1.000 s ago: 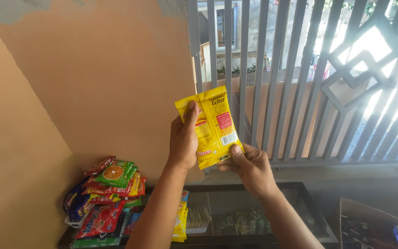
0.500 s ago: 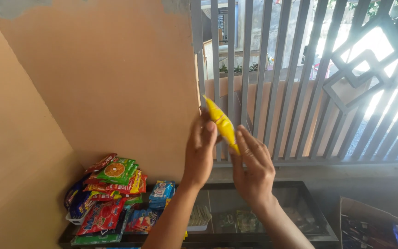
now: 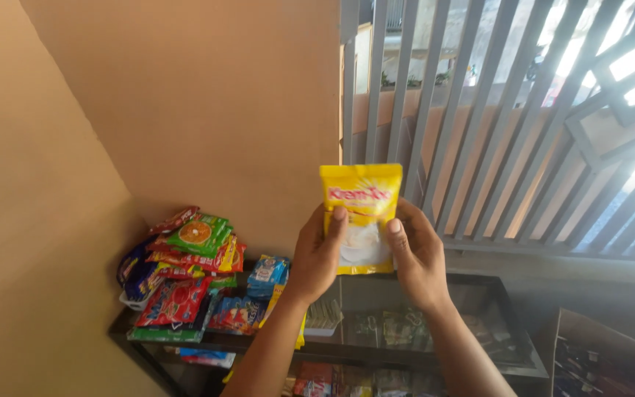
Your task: Checking and arranging various food and drink sachet packets on a counter and inside a display case.
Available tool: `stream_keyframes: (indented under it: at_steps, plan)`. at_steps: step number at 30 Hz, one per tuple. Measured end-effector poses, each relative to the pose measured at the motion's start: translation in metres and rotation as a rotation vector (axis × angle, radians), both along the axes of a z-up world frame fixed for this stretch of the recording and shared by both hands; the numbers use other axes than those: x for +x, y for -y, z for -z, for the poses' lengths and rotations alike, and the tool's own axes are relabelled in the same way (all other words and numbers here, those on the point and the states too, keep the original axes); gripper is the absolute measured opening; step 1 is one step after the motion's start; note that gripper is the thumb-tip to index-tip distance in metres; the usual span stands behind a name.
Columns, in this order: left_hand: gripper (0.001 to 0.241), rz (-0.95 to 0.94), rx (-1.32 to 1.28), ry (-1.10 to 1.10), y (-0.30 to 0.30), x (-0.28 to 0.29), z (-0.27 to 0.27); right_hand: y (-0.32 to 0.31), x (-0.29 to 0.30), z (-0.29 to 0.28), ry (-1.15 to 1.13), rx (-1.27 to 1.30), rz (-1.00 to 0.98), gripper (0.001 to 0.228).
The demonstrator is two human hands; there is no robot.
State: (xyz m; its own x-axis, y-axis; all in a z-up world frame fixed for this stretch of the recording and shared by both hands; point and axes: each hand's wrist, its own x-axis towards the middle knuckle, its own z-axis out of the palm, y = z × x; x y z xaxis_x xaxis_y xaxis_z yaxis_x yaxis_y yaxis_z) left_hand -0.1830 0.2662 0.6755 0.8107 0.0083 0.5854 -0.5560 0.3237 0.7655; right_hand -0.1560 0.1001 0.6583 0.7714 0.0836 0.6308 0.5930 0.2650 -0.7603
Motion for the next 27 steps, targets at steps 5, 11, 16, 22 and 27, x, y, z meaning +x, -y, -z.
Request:
stream_keyframes:
  at_steps: [5, 11, 16, 22, 27]
  plan:
    - [0.045, -0.432, 0.477, -0.06, 0.007, 0.002, 0.02, -0.006, 0.024, 0.015, -0.071, -0.023, 0.131, 0.036]
    - [0.046, -0.521, 0.382, -0.076, 0.022, 0.031, 0.052, -0.001, 0.067, 0.044, -0.134, 0.032, 0.068, 0.031]
    - [0.046, -0.669, 0.423, -0.1, 0.032, 0.062, 0.082, 0.01, 0.065, 0.056, -0.205, -0.034, 0.073, 0.031]
    - [0.048, -0.743, 0.43, -0.257, 0.048, 0.08, 0.123, 0.024, 0.112, 0.115, -0.203, -0.15, 0.098, 0.027]
    - [0.047, -0.719, 0.403, -0.366, 0.056, 0.08, 0.172, 0.045, 0.112, 0.171, -0.555, -0.414, -0.06, 0.038]
